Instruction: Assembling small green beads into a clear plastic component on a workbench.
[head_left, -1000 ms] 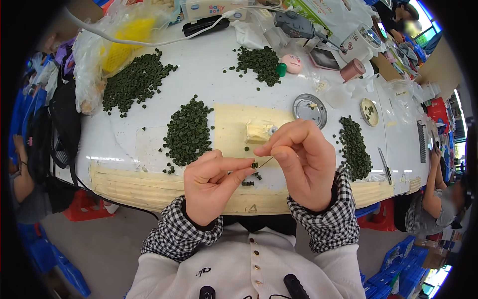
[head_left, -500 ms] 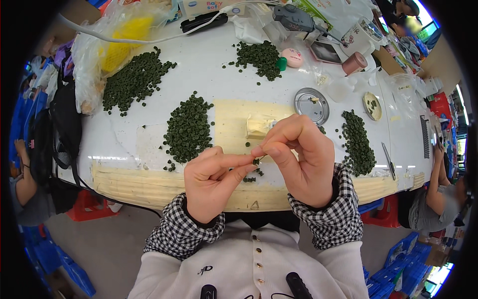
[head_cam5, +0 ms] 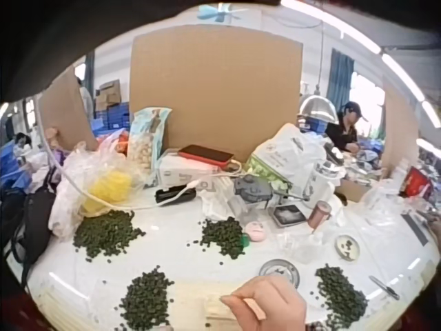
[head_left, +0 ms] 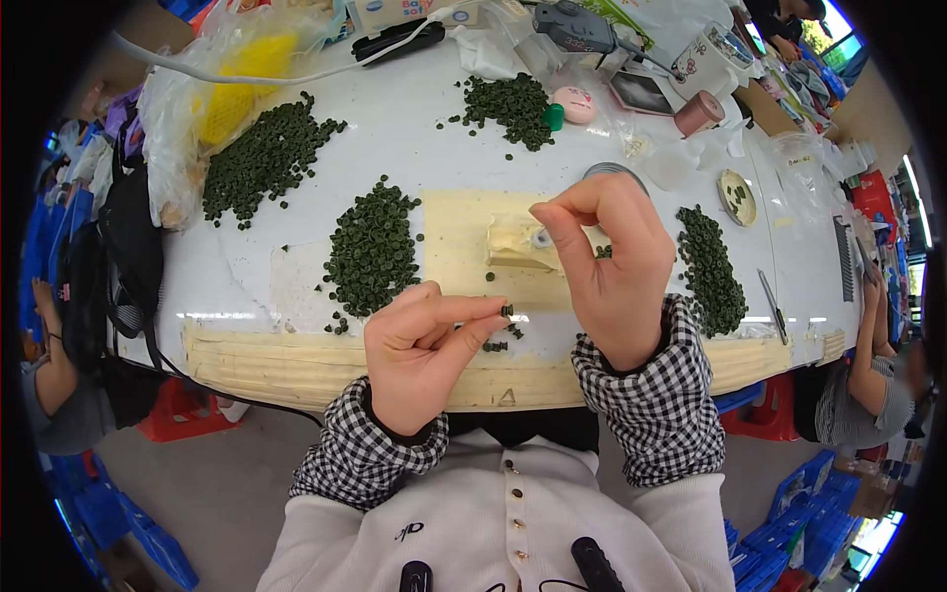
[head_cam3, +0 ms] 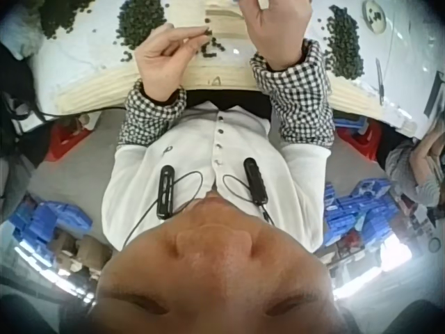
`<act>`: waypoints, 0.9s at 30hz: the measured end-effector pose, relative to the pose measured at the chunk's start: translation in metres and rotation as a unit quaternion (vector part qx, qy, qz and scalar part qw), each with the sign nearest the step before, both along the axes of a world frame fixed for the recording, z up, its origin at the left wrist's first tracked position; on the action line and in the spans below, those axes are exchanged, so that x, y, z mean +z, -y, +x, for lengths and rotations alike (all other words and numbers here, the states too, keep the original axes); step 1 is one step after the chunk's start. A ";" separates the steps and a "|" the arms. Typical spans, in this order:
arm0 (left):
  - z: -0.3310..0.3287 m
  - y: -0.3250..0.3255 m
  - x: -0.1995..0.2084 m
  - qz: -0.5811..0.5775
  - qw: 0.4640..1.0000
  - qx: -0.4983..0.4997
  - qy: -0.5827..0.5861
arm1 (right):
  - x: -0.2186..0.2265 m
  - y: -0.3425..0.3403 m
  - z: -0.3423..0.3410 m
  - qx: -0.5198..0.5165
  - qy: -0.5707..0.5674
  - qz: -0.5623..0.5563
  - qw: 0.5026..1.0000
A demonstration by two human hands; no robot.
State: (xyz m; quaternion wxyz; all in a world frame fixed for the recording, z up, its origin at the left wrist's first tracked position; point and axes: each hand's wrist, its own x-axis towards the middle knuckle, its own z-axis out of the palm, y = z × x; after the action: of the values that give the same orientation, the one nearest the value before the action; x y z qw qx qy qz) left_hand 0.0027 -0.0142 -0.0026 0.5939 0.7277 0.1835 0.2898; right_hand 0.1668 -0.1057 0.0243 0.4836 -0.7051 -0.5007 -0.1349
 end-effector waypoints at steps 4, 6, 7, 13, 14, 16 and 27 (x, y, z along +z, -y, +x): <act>-0.001 0.001 0.000 -0.014 1.000 0.003 0.005 | -0.003 0.000 0.001 -0.016 0.056 -0.068 0.996; 0.000 0.000 -0.003 -0.001 1.000 0.002 0.014 | -0.003 0.002 0.003 -0.012 0.072 -0.080 0.994; 0.001 -0.001 -0.004 0.010 1.000 0.003 0.023 | -0.002 0.002 0.002 -0.014 0.076 -0.059 0.995; 0.000 -0.003 -0.005 -0.005 1.000 0.010 0.025 | 0.066 0.042 -0.038 0.234 -0.197 -0.056 0.950; 0.002 -0.001 -0.004 -0.005 1.000 0.000 0.024 | 0.083 0.056 -0.045 0.332 -0.228 -0.073 0.912; 0.001 0.000 -0.005 -0.003 1.000 0.006 0.026 | 0.096 0.065 -0.059 0.527 -0.264 -0.070 0.805; 0.003 0.000 -0.014 -0.034 0.998 0.038 0.027 | 0.057 0.030 -0.078 0.757 -0.353 0.065 0.546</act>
State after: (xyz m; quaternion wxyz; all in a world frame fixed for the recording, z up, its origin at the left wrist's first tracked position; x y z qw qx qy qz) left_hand 0.0054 -0.0146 -0.0167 0.6118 0.6912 0.2045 0.3256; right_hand 0.0889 -0.1356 0.0808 0.5894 -0.0224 -0.6274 0.5084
